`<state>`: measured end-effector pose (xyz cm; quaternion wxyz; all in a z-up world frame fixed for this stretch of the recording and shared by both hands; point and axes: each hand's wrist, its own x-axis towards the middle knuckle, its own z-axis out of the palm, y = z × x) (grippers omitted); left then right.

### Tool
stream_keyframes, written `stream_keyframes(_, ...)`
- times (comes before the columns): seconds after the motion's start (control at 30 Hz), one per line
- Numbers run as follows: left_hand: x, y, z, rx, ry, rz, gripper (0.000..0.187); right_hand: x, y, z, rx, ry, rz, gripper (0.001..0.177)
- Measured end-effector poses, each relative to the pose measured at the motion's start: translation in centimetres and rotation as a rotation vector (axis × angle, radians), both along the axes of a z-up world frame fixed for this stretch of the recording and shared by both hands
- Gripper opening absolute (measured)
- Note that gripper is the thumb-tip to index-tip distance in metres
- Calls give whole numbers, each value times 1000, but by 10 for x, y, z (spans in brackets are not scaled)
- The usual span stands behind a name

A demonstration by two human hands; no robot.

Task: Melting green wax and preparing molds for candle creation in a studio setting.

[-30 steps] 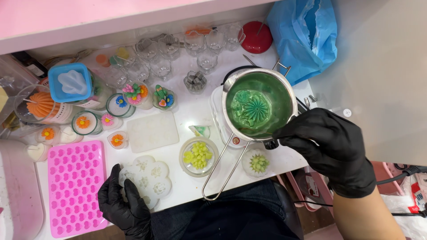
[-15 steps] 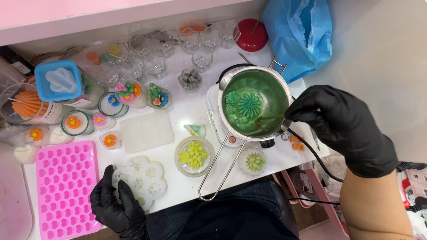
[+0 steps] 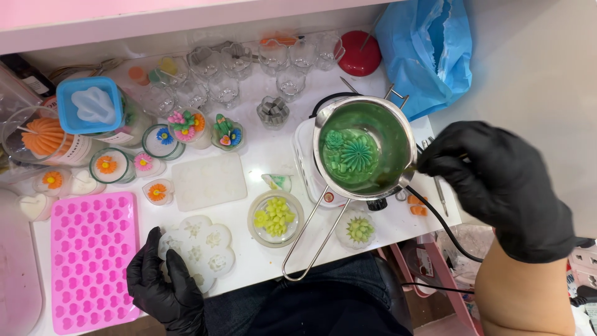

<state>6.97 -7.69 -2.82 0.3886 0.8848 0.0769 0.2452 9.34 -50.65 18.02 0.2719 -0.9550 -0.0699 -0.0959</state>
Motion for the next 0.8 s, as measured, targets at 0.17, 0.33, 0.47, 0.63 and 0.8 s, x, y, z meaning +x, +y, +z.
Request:
stream_keyframes(0.17, 0, 1, 2, 18, 24, 1, 40, 4, 8, 5, -90, -33, 17, 2)
stream_keyframes(0.33, 0, 3, 0, 14, 20, -5, 41, 5, 10, -1, -92, -49, 38, 4)
stream_keyframes(0.47, 1, 2, -2, 17, 24, 1, 41, 2, 3, -3, -151, -75, 29, 8)
stream_keyframes(0.63, -2, 3, -4, 12, 11, -14, 38, 6, 6, -6, -285, -72, 36, 13)
stream_keyframes(0.8, -3, 3, -6, 30, 37, 11, 41, 7, 9, -1, -323, -108, 56, 8)
